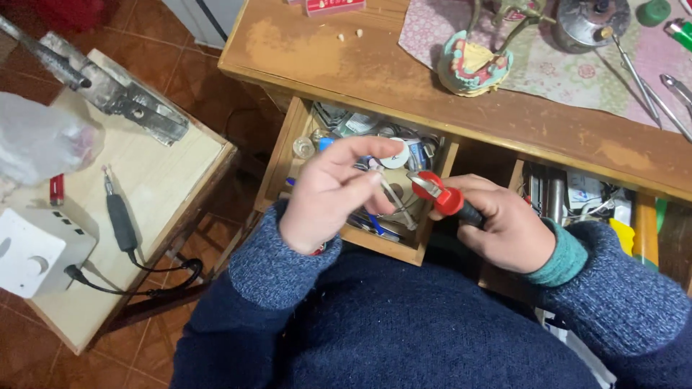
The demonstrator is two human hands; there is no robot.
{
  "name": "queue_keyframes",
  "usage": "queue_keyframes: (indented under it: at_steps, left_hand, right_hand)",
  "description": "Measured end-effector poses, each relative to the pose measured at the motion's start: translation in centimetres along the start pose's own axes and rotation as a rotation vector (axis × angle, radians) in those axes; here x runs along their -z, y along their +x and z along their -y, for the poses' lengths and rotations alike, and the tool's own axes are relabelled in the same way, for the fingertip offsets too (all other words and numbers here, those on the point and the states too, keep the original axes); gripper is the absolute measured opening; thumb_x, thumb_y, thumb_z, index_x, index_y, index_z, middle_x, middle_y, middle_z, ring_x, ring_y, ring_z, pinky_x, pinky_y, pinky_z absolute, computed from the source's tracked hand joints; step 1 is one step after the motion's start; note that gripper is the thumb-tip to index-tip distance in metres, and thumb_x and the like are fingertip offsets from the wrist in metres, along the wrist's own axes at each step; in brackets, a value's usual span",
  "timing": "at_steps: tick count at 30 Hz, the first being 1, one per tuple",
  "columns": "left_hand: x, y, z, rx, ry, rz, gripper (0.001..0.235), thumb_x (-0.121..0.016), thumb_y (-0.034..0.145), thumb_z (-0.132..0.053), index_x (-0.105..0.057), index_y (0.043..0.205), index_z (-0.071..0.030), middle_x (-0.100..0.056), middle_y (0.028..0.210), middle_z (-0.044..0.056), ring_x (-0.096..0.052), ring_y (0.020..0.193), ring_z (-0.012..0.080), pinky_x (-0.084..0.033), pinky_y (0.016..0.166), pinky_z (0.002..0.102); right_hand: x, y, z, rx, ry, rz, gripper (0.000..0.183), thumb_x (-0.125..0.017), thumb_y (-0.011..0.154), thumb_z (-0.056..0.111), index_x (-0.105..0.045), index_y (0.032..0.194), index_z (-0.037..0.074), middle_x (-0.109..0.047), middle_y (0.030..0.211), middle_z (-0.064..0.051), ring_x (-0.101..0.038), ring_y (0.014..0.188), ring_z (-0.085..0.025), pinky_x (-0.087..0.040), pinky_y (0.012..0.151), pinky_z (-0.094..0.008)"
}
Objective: The recorder assembles and refines dental plaster molds on an articulator, using hand tools to adjust and finish the dental prosthetic model.
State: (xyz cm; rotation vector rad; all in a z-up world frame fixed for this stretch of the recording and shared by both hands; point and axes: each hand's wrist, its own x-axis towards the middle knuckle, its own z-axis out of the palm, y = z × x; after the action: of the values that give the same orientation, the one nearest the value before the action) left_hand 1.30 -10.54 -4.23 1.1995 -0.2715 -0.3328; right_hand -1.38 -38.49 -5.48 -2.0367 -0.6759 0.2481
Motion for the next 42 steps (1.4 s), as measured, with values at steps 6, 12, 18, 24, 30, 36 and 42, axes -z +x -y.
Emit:
queue_keyframes:
  at_steps: [6,12,18,24,30,36,42]
  left_hand:
    - [-1.2,0.6,-0.8,0.153,0.073,0.161,0.04,-0.054,0.098,0.003,-0.055,0.137,0.001,-0.064,0.139,0.009,-0.07,0.074,0.009,-0.059,0.066,0.023]
    - [-1.3,0.8,-0.9,0.201,0.124,0.201,0.038,-0.054,0.099,0.002,-0.059,0.137,0.002,-0.069,0.126,0.01,-0.068,0.073,0.007,-0.062,0.067,0.024]
    - [-1.5,1.1,-0.8,0.238,0.159,0.228,0.038,-0.055,0.098,0.001,-0.059,0.135,0.003,-0.07,0.121,0.01,-0.069,0.076,0.0069,-0.062,0.066,0.023]
    - [-1.3,1.3,-0.8,0.247,0.204,0.232,0.037,-0.055,0.096,0.001,-0.062,0.133,0.003,-0.071,0.117,0.011,-0.068,0.072,0.0086,-0.061,0.064,0.023]
    - [-1.3,1.2,-0.6,0.243,0.19,0.23,0.037,-0.055,0.097,0.0,-0.061,0.133,0.003,-0.07,0.12,0.009,-0.069,0.08,0.0084,-0.062,0.066,0.024]
    - [-1.1,1.3,-0.3,0.244,0.159,0.234,0.037,-0.054,0.097,0.001,-0.06,0.134,0.003,-0.069,0.122,0.009,-0.069,0.088,0.0085,-0.063,0.068,0.025]
    - [-1.1,1.3,-0.2,0.26,0.159,0.228,0.037,-0.054,0.097,0.002,-0.06,0.133,0.003,-0.07,0.121,0.009,-0.069,0.08,0.0085,-0.063,0.067,0.024]
  right_hand:
    - [0.3,0.2,0.3,-0.128,0.041,0.052,0.047,-0.058,0.066,-0.007,-0.073,0.108,0.006,-0.068,0.139,-0.012,-0.064,0.131,-0.026,-0.044,0.112,-0.037]
    - [0.4,0.2,0.1,-0.109,0.046,0.056,0.049,-0.058,0.066,-0.006,-0.074,0.11,0.006,-0.068,0.138,-0.012,-0.065,0.13,-0.026,-0.045,0.111,-0.036]
    - [0.0,0.2,0.3,-0.125,0.043,0.035,0.048,-0.059,0.067,-0.005,-0.072,0.113,0.005,-0.069,0.133,-0.011,-0.068,0.122,-0.025,-0.048,0.106,-0.035]
    - [-0.5,-0.3,-0.3,-0.082,-0.051,-0.038,0.033,-0.061,0.069,-0.004,-0.074,0.098,0.006,-0.072,0.117,-0.009,-0.072,0.111,-0.024,-0.054,0.099,-0.034]
    - [-0.6,0.0,0.3,-0.071,-0.082,-0.067,0.031,-0.062,0.07,-0.005,-0.073,0.097,0.005,-0.072,0.116,-0.009,-0.072,0.11,-0.025,-0.055,0.097,-0.034]
    - [-0.6,0.0,0.4,-0.059,-0.106,-0.07,0.031,-0.063,0.069,-0.005,-0.073,0.097,0.005,-0.073,0.117,-0.009,-0.072,0.11,-0.026,-0.055,0.097,-0.035]
    - [-0.9,-0.1,0.3,-0.063,-0.099,-0.089,0.03,-0.062,0.07,-0.006,-0.073,0.096,0.005,-0.073,0.113,-0.01,-0.072,0.108,-0.026,-0.055,0.095,-0.034]
